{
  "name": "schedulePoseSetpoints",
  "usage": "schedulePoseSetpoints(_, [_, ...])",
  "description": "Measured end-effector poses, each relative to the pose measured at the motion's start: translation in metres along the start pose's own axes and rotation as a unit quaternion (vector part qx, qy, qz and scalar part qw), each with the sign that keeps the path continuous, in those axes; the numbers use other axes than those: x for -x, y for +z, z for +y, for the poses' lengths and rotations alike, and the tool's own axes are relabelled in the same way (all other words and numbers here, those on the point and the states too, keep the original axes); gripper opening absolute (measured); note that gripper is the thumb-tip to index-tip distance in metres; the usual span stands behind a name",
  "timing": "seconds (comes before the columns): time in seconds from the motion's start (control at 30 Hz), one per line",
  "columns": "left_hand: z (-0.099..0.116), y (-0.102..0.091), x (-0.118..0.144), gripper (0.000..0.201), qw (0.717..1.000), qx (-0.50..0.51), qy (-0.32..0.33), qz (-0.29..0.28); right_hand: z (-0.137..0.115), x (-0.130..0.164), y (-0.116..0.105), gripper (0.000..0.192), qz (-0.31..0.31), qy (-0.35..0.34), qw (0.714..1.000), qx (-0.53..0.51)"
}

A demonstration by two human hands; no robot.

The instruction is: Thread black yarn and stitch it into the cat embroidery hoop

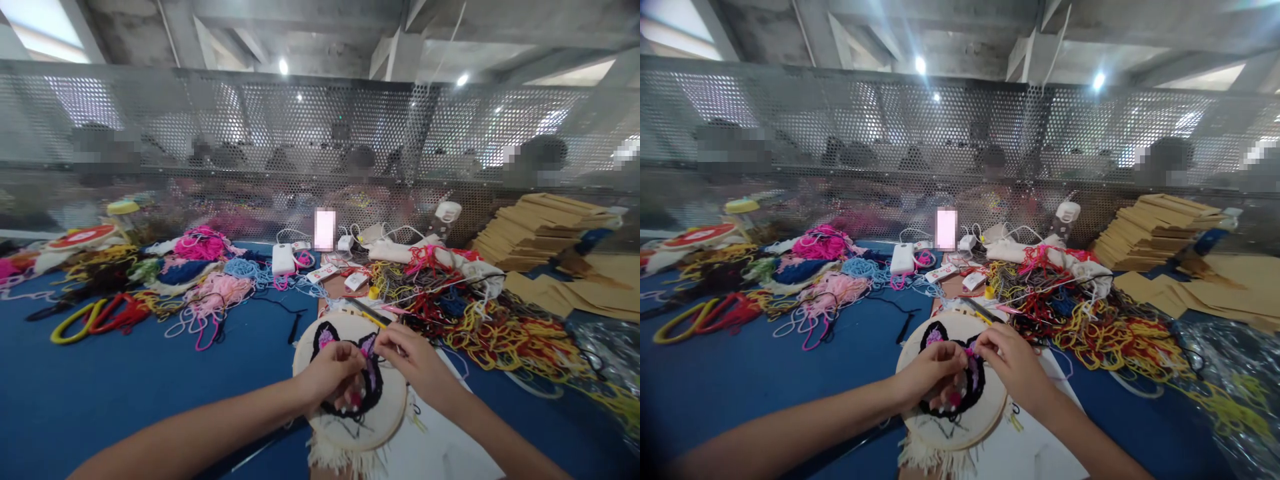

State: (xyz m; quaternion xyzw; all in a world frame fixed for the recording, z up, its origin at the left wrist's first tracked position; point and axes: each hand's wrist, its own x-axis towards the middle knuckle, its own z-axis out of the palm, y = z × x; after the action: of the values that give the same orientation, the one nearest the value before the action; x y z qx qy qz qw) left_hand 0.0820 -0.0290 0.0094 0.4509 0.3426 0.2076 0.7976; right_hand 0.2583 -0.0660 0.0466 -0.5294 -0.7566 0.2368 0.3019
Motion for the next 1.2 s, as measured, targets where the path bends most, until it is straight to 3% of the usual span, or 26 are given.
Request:
schedulePoseSetpoints(0.13, [-0.001,-0.003,-0.001,0.028,0.998,0.053,0.026,0.006,-0.006,0.004,0.007,0.016,0.013,0.007,1.000,0.016])
schedulePoseSetpoints(0.23, [0.004,-0.003,-0.001,0.028,0.994,0.105,0.028,-0.009,-0.004,0.002,0.016,0.017,0.002,0.064,0.994,-0.092])
schedulePoseSetpoints(0.37, [0.010,0.000,0.001,0.030,0.991,0.126,0.042,-0.013,0.003,-0.003,0.026,0.029,-0.052,0.148,0.938,-0.310])
schedulePoseSetpoints(0.47, [0.013,-0.001,0.001,0.030,0.991,0.116,0.061,-0.020,0.005,-0.005,0.028,0.036,-0.059,0.175,0.905,-0.384])
schedulePoseSetpoints(0.67, [0.019,-0.003,0.004,0.053,0.993,0.051,0.085,-0.066,0.010,-0.006,0.029,0.034,-0.053,0.179,0.889,-0.418])
schedulePoseSetpoints(0.93, [0.031,0.000,0.012,0.032,0.990,-0.027,0.106,-0.083,-0.003,-0.003,0.022,0.026,-0.071,0.199,0.844,-0.493])
schedulePoseSetpoints(1.2, [0.043,0.000,0.017,0.028,0.996,-0.041,0.058,-0.061,0.001,-0.004,0.023,0.029,-0.082,0.185,0.847,-0.491])
